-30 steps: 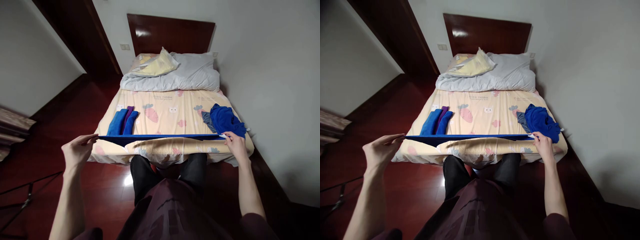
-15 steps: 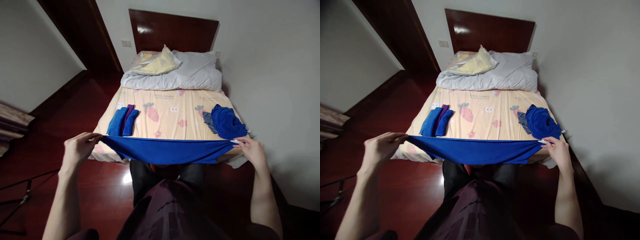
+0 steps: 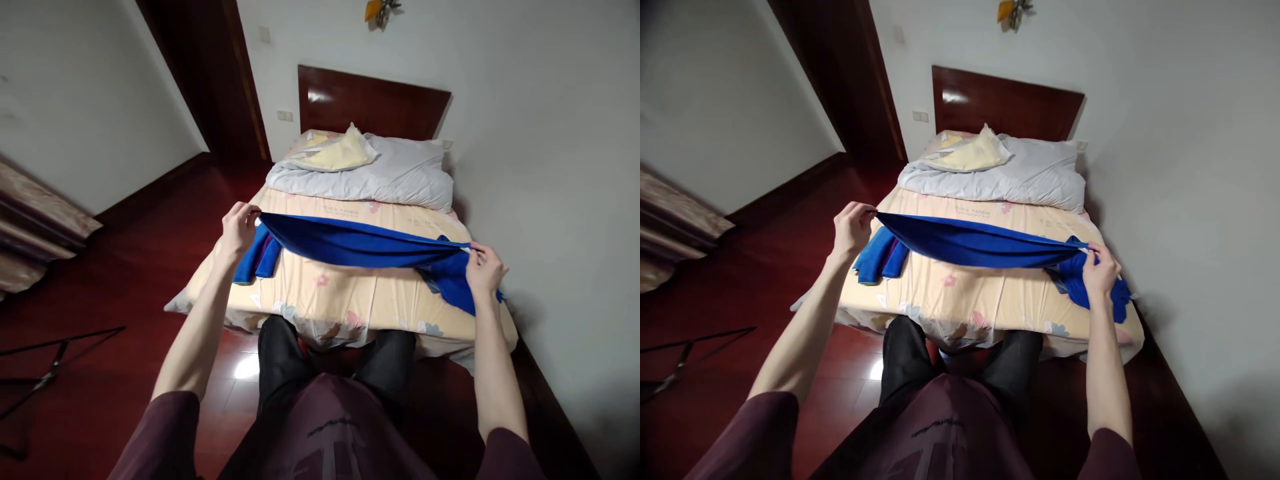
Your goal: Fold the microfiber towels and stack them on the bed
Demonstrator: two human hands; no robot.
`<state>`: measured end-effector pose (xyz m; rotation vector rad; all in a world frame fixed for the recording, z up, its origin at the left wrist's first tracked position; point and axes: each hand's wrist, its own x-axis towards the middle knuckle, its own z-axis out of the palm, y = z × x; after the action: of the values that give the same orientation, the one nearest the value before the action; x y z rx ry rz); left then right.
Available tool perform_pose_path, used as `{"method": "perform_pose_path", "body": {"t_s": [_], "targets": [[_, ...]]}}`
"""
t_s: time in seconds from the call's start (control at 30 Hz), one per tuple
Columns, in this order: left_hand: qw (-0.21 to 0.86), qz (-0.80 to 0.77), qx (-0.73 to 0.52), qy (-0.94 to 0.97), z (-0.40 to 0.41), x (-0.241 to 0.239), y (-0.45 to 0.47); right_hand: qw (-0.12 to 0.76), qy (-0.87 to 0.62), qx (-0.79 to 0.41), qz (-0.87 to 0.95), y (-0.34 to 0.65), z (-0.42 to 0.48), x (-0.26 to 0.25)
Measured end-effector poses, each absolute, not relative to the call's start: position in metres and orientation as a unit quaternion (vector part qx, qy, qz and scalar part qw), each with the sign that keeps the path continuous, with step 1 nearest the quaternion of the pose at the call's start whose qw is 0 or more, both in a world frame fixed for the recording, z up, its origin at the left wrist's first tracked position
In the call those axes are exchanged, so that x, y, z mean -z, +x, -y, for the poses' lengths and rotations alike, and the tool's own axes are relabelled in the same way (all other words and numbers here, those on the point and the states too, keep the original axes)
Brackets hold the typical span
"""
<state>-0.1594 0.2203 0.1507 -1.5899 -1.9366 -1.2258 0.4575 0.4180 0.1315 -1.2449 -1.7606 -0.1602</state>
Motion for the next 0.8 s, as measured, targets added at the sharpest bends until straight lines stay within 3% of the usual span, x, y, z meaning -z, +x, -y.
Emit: {"method": "perform_pose_path", "body": {"t_s": [0.1, 0.23, 0.57, 0.8], "targets": [[0.186, 0.690, 0.429, -0.553, -0.203, -0.129, -0.165, 0.507, -0.484, 0.110, 0.704, 0.468, -0.409, -0.113], [0.126, 0.697, 0.384, -0.592, -0.178, -0.066, -0.174, 0.490, -0.462, 0.114, 0.731, 0.476, -0.395, -0.064], [-0.095, 0.757, 0.303, -0.570, -0.159, 0.122, -0.167, 0.368, -0.494, -0.066, 0.785, 0.474, -0.382, 0.126], [-0.140, 0.814, 0.288, -0.484, -0.150, 0.168, -0.163, 0.344, -0.559, -0.121, 0.745, 0.497, -0.367, 0.184]]}}
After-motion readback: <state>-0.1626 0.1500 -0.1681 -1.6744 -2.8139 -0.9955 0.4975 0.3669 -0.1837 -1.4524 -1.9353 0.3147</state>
